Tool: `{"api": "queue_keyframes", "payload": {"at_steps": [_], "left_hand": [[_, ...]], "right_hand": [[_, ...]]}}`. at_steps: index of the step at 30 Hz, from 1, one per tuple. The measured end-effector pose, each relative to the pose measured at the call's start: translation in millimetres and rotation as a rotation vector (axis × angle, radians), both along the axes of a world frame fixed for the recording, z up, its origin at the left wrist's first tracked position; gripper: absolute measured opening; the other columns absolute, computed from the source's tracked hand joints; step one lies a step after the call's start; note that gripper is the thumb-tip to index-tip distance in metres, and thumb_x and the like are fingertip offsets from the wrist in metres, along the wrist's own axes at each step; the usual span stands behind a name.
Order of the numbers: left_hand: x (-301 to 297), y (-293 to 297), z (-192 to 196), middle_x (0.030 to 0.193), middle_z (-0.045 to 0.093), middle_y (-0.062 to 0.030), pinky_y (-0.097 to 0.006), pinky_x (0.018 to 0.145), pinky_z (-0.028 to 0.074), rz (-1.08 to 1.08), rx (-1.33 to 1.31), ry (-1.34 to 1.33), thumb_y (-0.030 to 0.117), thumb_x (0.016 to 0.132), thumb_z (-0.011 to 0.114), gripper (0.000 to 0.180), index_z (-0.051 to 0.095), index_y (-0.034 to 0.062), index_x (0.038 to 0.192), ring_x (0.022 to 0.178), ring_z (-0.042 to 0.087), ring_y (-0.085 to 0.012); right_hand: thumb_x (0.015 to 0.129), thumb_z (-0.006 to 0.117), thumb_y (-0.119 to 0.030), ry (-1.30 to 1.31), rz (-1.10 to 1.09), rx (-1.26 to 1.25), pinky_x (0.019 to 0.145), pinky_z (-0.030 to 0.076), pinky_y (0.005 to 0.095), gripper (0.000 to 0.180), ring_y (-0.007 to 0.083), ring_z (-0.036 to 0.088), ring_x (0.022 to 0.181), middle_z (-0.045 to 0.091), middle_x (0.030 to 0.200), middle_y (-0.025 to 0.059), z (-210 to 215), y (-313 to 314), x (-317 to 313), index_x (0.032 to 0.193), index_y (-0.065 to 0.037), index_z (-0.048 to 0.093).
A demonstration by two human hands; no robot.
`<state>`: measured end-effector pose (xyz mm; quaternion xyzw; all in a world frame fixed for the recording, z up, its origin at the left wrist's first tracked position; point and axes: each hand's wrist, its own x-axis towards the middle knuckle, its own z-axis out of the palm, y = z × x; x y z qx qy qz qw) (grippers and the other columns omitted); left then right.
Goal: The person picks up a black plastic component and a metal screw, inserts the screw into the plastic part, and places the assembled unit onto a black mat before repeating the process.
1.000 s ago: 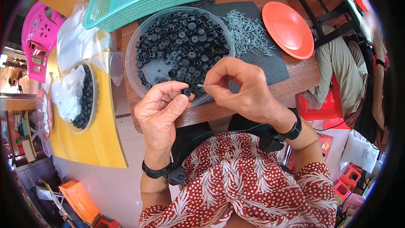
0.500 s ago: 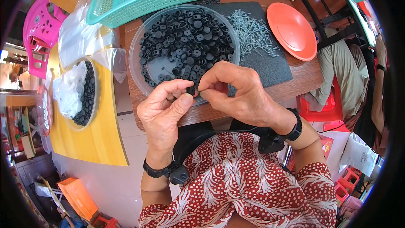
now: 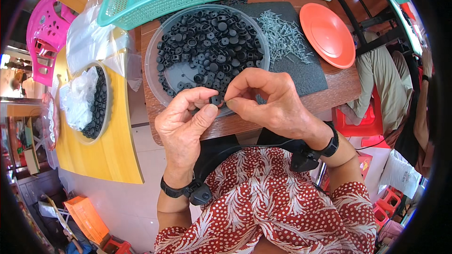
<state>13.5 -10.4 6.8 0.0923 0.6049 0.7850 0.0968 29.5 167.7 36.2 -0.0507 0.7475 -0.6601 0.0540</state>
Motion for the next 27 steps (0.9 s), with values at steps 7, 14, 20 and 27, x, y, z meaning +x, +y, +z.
{"api": "queue_keyframes", "payload": {"at_steps": [7, 14, 20, 27], "left_hand": [[-0.4, 2.7, 2.8, 0.089, 0.063, -0.0079, -0.020, 0.070, 0.047, 0.009, 0.062, -0.022, 0.000, 0.081, 0.065, 0.022, 0.058, -0.0063, 0.101, 0.079, 0.058, -0.0095], [-1.5, 0.1, -2.7, 0.090, 0.060, -0.0059, -0.020, 0.071, 0.043, 0.010, -0.058, 0.042, 0.000, 0.079, 0.068, 0.023, 0.060, -0.0060, 0.100, 0.078, 0.053, -0.0088], [-3.0, 1.9, -2.7, 0.087, 0.059, -0.0048, -0.021, 0.070, 0.042, 0.036, -0.216, 0.248, 0.000, 0.075, 0.070, 0.022, 0.063, -0.0035, 0.096, 0.075, 0.052, -0.0096], [-3.6, 2.8, 2.0, 0.084, 0.060, -0.0053, -0.022, 0.067, 0.043, 0.030, -0.269, 0.294, 0.000, 0.075, 0.069, 0.020, 0.064, -0.0034, 0.094, 0.073, 0.053, -0.0108]], "right_hand": [[0.078, 0.063, -0.002, 0.026, -0.050, 0.011, 0.060, 0.042, 0.0209, 0.007, 0.0049, 0.054, 0.069, 0.059, 0.077, 0.0004, -0.7, 0.5, 0.9, 0.085, 0.000, 0.062], [0.078, 0.063, -0.002, -0.001, -0.025, -0.032, 0.061, 0.043, 0.0207, 0.007, 0.0049, 0.053, 0.070, 0.058, 0.078, 0.0006, 2.7, 0.2, -0.4, 0.084, 0.001, 0.062], [0.079, 0.063, -0.002, -0.036, -0.015, -0.079, 0.059, 0.043, 0.0193, 0.007, 0.0040, 0.053, 0.069, 0.058, 0.077, 0.0003, 0.2, 1.3, -1.2, 0.085, 0.001, 0.062], [0.079, 0.062, -0.003, -0.055, 0.000, -0.078, 0.056, 0.041, 0.0180, 0.006, 0.0025, 0.051, 0.068, 0.058, 0.075, -0.0010, -2.3, -1.4, -3.5, 0.084, 0.001, 0.061]]}}
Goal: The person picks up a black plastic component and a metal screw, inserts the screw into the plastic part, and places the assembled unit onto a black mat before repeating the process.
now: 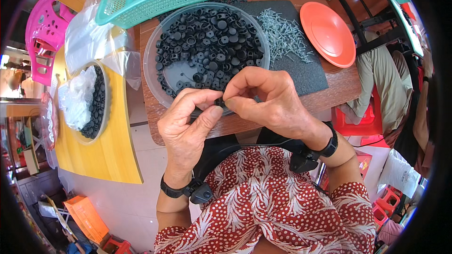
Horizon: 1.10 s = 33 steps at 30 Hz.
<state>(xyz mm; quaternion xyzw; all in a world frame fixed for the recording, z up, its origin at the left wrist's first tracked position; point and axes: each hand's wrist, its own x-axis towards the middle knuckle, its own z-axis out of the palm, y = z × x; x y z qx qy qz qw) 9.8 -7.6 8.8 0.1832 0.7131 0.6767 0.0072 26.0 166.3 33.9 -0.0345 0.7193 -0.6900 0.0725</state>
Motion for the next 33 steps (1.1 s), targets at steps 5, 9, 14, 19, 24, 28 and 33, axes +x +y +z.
{"api": "queue_keyframes", "payload": {"at_steps": [5, 9, 14, 19, 24, 28, 33], "left_hand": [[3, 0, -3, 0.083, 0.060, -0.0070, -0.023, 0.065, 0.044, 0.006, -0.001, 0.023, 0.001, 0.075, 0.069, 0.017, 0.064, -0.0037, 0.091, 0.074, 0.056, -0.0131], [6, -1, -6, 0.084, 0.061, -0.0074, -0.024, 0.067, 0.045, 0.022, -0.006, 0.006, 0.003, 0.075, 0.070, 0.017, 0.064, -0.0039, 0.090, 0.074, 0.057, -0.0140], [7, -8, -7, 0.085, 0.061, -0.0067, -0.024, 0.068, 0.045, 0.114, 0.048, 0.007, 0.002, 0.076, 0.070, 0.018, 0.064, -0.0038, 0.091, 0.075, 0.057, -0.0133], [3, -22, -7, 0.088, 0.061, -0.0064, -0.022, 0.068, 0.047, 0.245, 0.205, -0.171, 0.001, 0.077, 0.069, 0.020, 0.063, -0.0048, 0.095, 0.076, 0.059, -0.0123], [-1, -24, -5, 0.084, 0.062, -0.0081, -0.023, 0.065, 0.050, 0.284, 0.347, -0.185, 0.005, 0.079, 0.068, 0.020, 0.060, -0.0054, 0.095, 0.074, 0.061, -0.0138], [0, -27, -6, 0.083, 0.063, -0.0083, -0.023, 0.065, 0.050, 0.291, 0.376, -0.189, 0.004, 0.079, 0.067, 0.020, 0.061, -0.0054, 0.095, 0.073, 0.061, -0.0137], [-1, -29, -6, 0.083, 0.063, -0.0084, -0.023, 0.064, 0.050, 0.310, 0.383, -0.199, 0.005, 0.079, 0.068, 0.020, 0.061, -0.0055, 0.095, 0.072, 0.061, -0.0139]], "right_hand": [[0.080, 0.061, -0.005, -0.017, -0.009, -0.002, 0.056, 0.042, 0.0201, 0.008, 0.0036, 0.051, 0.065, 0.058, 0.070, 0.0002, 3, -2, 2, 0.083, 0.002, 0.060], [0.080, 0.062, -0.006, -0.039, -0.021, 0.007, 0.057, 0.042, 0.0205, 0.010, 0.0038, 0.050, 0.066, 0.058, 0.071, 0.0002, 2, -5, 4, 0.085, 0.002, 0.060], [0.080, 0.065, -0.007, -0.002, 0.025, -0.004, 0.058, 0.043, 0.0211, 0.012, 0.0046, 0.052, 0.067, 0.059, 0.074, 0.0011, -2, -9, -2, 0.088, 0.002, 0.061], [0.074, 0.070, -0.006, 0.140, 0.001, 0.152, 0.059, 0.044, 0.0261, 0.018, 0.0133, 0.057, 0.069, 0.059, 0.075, 0.0058, -9, -7, -27, 0.088, 0.001, 0.062], [0.059, 0.066, 0.000, 0.830, 0.078, 0.736, 0.060, 0.042, 0.0369, 0.015, 0.0299, 0.049, 0.070, 0.053, 0.073, 0.0130, -24, -17, -63, 0.072, -0.001, 0.059], [0.058, 0.065, -0.002, 0.940, 0.244, 1.007, 0.063, 0.040, 0.0343, 0.010, 0.0280, 0.048, 0.074, 0.053, 0.072, 0.0129, -28, -25, -77, 0.064, -0.002, 0.057], [0.059, 0.060, 0.000, 0.990, 0.315, 1.010, 0.061, 0.039, 0.0355, 0.009, 0.0262, 0.046, 0.072, 0.046, 0.071, 0.0102, -35, -30, -85, 0.065, -0.003, 0.054]]}}
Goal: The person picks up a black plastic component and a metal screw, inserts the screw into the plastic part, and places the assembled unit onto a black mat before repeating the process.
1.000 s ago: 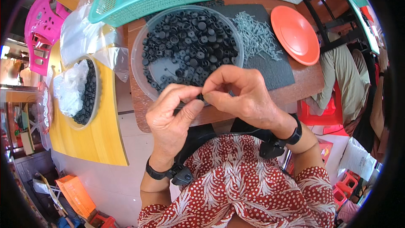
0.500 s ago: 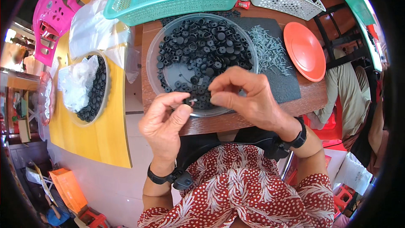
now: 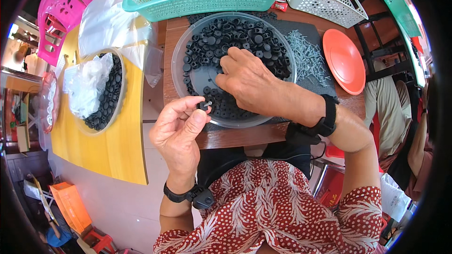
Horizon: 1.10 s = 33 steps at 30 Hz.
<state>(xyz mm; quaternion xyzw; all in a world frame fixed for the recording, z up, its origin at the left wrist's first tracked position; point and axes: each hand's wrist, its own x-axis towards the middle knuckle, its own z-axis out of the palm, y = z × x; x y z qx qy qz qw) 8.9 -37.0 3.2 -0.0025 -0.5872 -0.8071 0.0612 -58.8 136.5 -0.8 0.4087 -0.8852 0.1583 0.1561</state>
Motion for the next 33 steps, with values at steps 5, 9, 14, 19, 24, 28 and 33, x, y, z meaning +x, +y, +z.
{"api": "queue_keyframes", "payload": {"at_steps": [5, 9, 14, 19, 24, 28, 33], "left_hand": [[-1, -1, 1, 0.083, 0.063, -0.0084, -0.022, 0.064, 0.050, 0.003, 0.008, -0.006, 0.005, 0.079, 0.067, 0.020, 0.061, -0.0055, 0.095, 0.071, 0.061, -0.0139], [-1, -1, 0, 0.082, 0.063, -0.0083, -0.022, 0.064, 0.049, 0.003, -0.001, 0.000, 0.005, 0.080, 0.067, 0.020, 0.061, -0.0056, 0.096, 0.071, 0.061, -0.0138], [0, 0, 2, 0.082, 0.062, -0.0088, -0.022, 0.064, 0.049, 0.009, -0.002, -0.005, 0.005, 0.080, 0.067, 0.020, 0.061, -0.0060, 0.095, 0.071, 0.061, -0.0141], [1, 5, 4, 0.087, 0.063, -0.0106, -0.025, 0.071, 0.053, -0.029, 0.059, -0.005, 0.000, 0.080, 0.066, 0.022, 0.059, -0.0067, 0.099, 0.077, 0.061, -0.0138], [2, 16, 5, 0.090, 0.063, -0.0107, -0.026, 0.073, 0.052, -0.037, 0.064, 0.036, 0.002, 0.080, 0.067, 0.022, 0.059, -0.0062, 0.099, 0.080, 0.060, -0.0141], [5, 21, 7, 0.092, 0.062, -0.0106, -0.026, 0.075, 0.051, -0.052, 0.065, 0.058, 0.003, 0.080, 0.067, 0.023, 0.059, -0.0057, 0.099, 0.081, 0.059, -0.0144], [9, 27, 4, 0.092, 0.063, -0.0107, -0.027, 0.076, 0.050, -0.052, 0.074, 0.095, 0.003, 0.080, 0.067, 0.023, 0.058, -0.0055, 0.099, 0.081, 0.060, -0.0148]], "right_hand": [[0.061, 0.061, -0.002, -0.039, 0.030, 0.024, 0.062, 0.041, 0.0370, 0.008, 0.0276, 0.048, 0.073, 0.047, 0.070, 0.0108, -1, -2, -3, 0.066, -0.003, 0.055], [0.062, 0.062, -0.002, -0.063, 0.036, 0.003, 0.062, 0.042, 0.0374, 0.010, 0.0282, 0.049, 0.071, 0.048, 0.069, 0.0110, -4, -6, -3, 0.068, -0.004, 0.054], [0.062, 0.062, 0.000, -0.073, -0.001, -0.140, 0.058, 0.041, 0.0389, 0.014, 0.0288, 0.049, 0.069, 0.048, 0.069, 0.0115, -3, -7, 0, 0.072, -0.003, 0.052], [0.062, 0.061, 0.001, -0.150, -0.114, -0.381, 0.059, 0.043, 0.0387, 0.015, 0.0318, 0.052, 0.068, 0.054, 0.069, 0.0136, 19, -3, 22, 0.073, -0.001, 0.052], [0.063, 0.063, 0.002, -0.228, -0.231, -0.610, 0.056, 0.043, 0.0383, 0.019, 0.0298, 0.053, 0.066, 0.054, 0.069, 0.0110, 22, -5, 46, 0.077, -0.001, 0.051], [0.064, 0.068, 0.001, -0.256, -0.259, -0.738, 0.054, 0.043, 0.0368, 0.021, 0.0276, 0.054, 0.064, 0.055, 0.069, 0.0099, 19, -3, 56, 0.079, -0.002, 0.052], [0.066, 0.069, 0.000, -0.271, -0.248, -0.799, 0.054, 0.042, 0.0350, 0.023, 0.0252, 0.053, 0.064, 0.055, 0.069, 0.0086, 17, -1, 62, 0.083, -0.003, 0.054]]}}
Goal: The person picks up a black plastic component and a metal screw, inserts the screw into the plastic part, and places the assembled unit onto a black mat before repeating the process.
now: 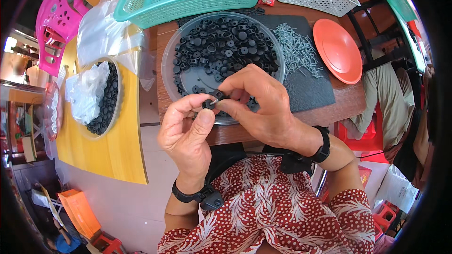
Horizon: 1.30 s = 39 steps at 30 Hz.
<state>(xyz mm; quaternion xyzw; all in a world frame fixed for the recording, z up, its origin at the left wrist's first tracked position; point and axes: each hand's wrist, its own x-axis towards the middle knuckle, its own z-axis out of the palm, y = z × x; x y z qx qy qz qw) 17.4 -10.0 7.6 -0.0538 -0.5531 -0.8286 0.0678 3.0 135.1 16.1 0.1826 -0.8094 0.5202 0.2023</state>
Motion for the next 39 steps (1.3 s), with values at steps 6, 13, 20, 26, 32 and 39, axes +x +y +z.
{"api": "queue_keyframes", "payload": {"at_steps": [6, 13, 20, 26, 32, 39], "left_hand": [[-1, -2, 5, 0.089, 0.064, -0.0123, -0.028, 0.075, 0.051, -0.069, 0.072, -0.039, 0.006, 0.081, 0.067, 0.022, 0.058, -0.0060, 0.097, 0.079, 0.062, -0.0166], [0, 1, 2, 0.088, 0.064, -0.0131, -0.028, 0.072, 0.052, -0.138, 0.134, -0.101, 0.007, 0.081, 0.066, 0.022, 0.057, -0.0063, 0.097, 0.078, 0.063, -0.0177], [2, 6, -2, 0.090, 0.063, -0.0132, -0.029, 0.071, 0.053, -0.181, 0.176, -0.107, 0.006, 0.082, 0.065, 0.021, 0.057, -0.0062, 0.097, 0.079, 0.063, -0.0181], [3, 12, 0, 0.090, 0.064, -0.0136, -0.028, 0.069, 0.054, -0.190, 0.126, -0.086, 0.002, 0.081, 0.065, 0.020, 0.058, -0.0072, 0.097, 0.079, 0.063, -0.0175], [6, 15, 4, 0.088, 0.064, -0.0135, -0.026, 0.068, 0.053, -0.209, 0.103, -0.101, 0.001, 0.081, 0.064, 0.022, 0.058, -0.0078, 0.100, 0.078, 0.063, -0.0167], [13, 23, 16, 0.087, 0.063, -0.0117, -0.022, 0.066, 0.050, -0.162, -0.015, -0.102, 0.000, 0.081, 0.064, 0.022, 0.057, -0.0069, 0.100, 0.073, 0.061, -0.0140]], "right_hand": [[0.068, 0.068, 0.003, 0.002, 0.078, -0.025, 0.055, 0.042, 0.0323, 0.022, 0.0226, 0.053, 0.065, 0.056, 0.070, 0.0072, 5, 7, 4, 0.088, -0.003, 0.059], [0.073, 0.067, 0.003, -0.249, 0.150, -0.237, 0.060, 0.044, 0.0258, 0.020, 0.0142, 0.055, 0.069, 0.058, 0.076, 0.0066, 6, 14, 12, 0.092, -0.001, 0.062], [0.077, 0.065, 0.005, -0.322, 0.168, -0.311, 0.067, 0.045, 0.0216, 0.025, 0.0080, 0.055, 0.078, 0.060, 0.087, 0.0036, -1, 22, 23, 0.101, 0.000, 0.063], [0.077, 0.063, 0.004, -0.369, 0.115, -0.450, 0.071, 0.047, 0.0220, 0.022, 0.0074, 0.057, 0.079, 0.062, 0.086, 0.0038, 6, 28, 28, 0.099, 0.000, 0.063], [0.080, 0.062, 0.003, -0.476, 0.155, -0.627, 0.076, 0.049, 0.0225, 0.022, 0.0084, 0.059, 0.083, 0.064, 0.090, 0.0035, 1, 37, 34, 0.101, 0.001, 0.062], [0.082, 0.061, -0.003, -0.665, 0.272, -0.881, 0.071, 0.047, 0.0199, 0.021, 0.0072, 0.058, 0.080, 0.064, 0.087, 0.0036, -5, 44, 35, 0.103, 0.000, 0.063]]}}
